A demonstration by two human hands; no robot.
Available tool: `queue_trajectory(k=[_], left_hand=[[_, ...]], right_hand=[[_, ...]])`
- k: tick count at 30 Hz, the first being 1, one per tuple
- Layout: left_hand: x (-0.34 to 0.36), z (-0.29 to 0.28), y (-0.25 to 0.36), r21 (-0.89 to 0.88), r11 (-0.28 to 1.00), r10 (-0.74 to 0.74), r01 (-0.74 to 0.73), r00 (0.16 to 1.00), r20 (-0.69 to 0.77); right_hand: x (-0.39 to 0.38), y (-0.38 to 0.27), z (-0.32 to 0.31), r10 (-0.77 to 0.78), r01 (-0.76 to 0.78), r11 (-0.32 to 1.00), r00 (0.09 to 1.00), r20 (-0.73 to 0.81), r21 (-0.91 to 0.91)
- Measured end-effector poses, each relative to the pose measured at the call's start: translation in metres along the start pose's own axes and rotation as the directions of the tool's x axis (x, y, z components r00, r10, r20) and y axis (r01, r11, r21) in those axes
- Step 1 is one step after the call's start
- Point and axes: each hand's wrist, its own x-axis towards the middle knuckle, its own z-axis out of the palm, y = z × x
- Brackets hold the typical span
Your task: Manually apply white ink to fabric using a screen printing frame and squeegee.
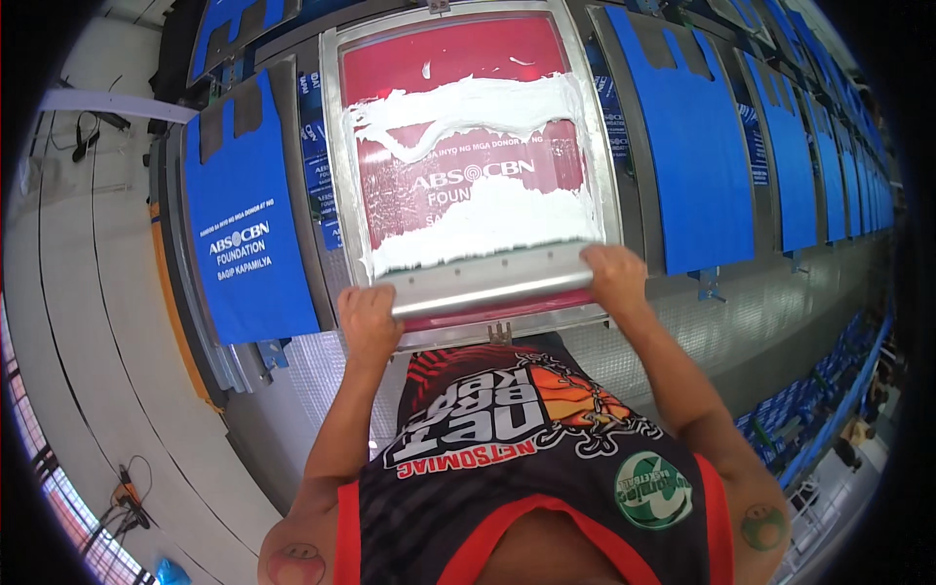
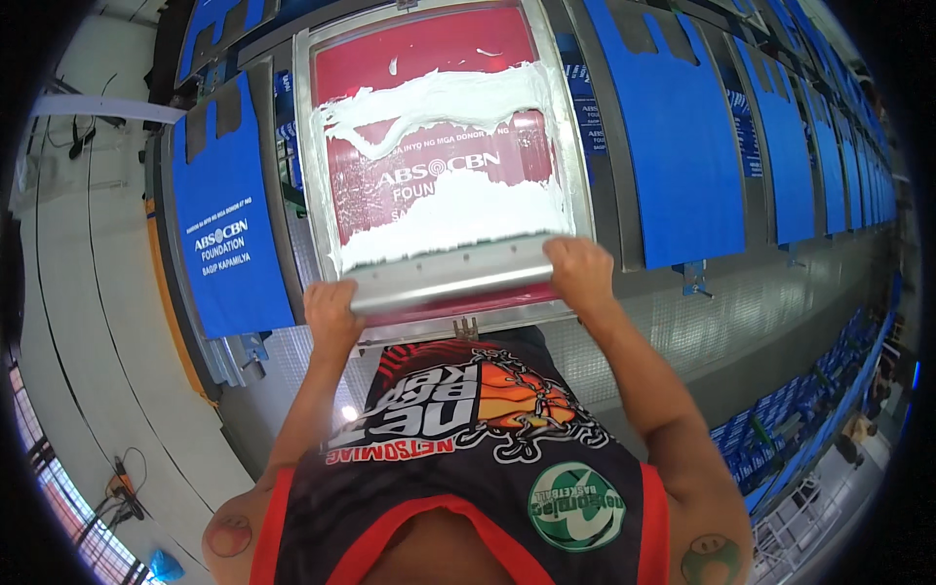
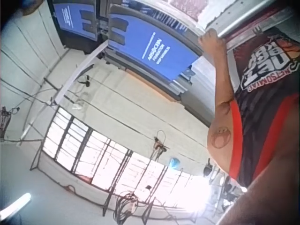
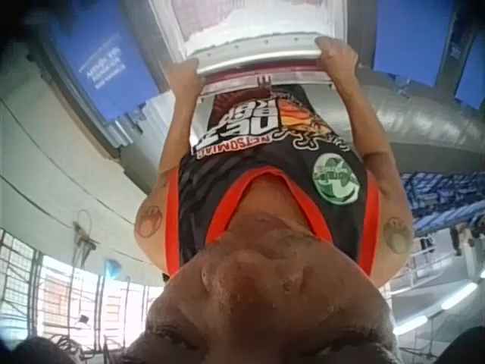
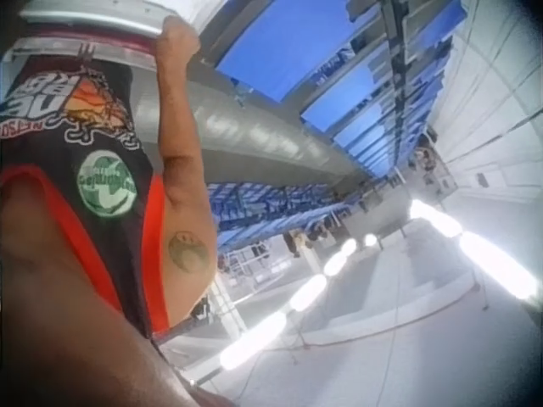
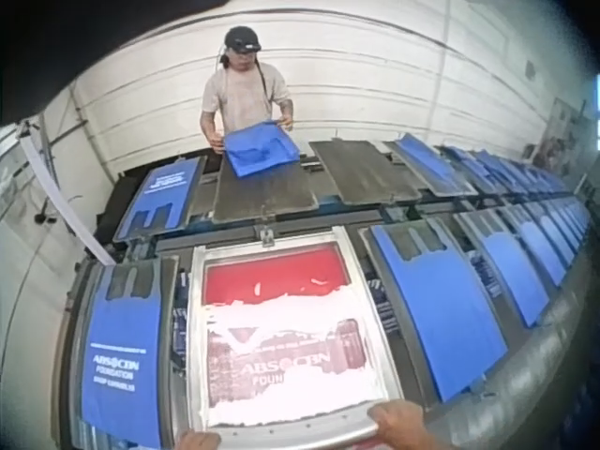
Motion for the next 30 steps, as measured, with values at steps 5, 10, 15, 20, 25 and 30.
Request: queue_trajectory(k=[5, 10, 15, 20, 25, 30], left_hand=[[0.149, 0.022, -0.083, 0.207, 0.978, -0.037, 0.033, 0.999, 0.014], [0.288, -0.029, -0.052, 0.411, 0.897, -0.355, 0.161, 0.817, 0.454], [0.296, 0.012, 0.025, 0.077, 0.994, 0.042, -0.073, 0.935, 0.352], [0.339, 0.011, -0.035, -0.060, 0.985, 0.169, -0.159, 0.884, 0.436], [0.344, -0.003, 0.005, 0.060, 0.988, 0.114, -0.142, 0.936, 0.334], [0.324, 0.028, 0.010, 0.160, 0.982, 0.056, -0.105, 0.957, 0.284]], right_hand=[[0.179, 0.024, 0.004, 0.118, -0.076, 0.984, 0.955, 0.271, -0.162], [0.277, 0.071, 0.005, 0.119, 0.011, 0.965, 0.873, 0.472, -0.263], [0.206, 0.036, -0.009, -0.084, 0.067, 0.996, 0.916, -0.393, -0.056], [0.015, -0.059, -0.031, 0.051, -0.664, 0.709, 0.382, 0.923, 0.236], [-0.093, -0.123, 0.032, 0.077, -0.893, 0.018, 0.449, 0.890, 0.449], [-0.085, -0.133, 0.006, 0.335, -0.886, 0.177, 0.464, 0.820, 0.429]])
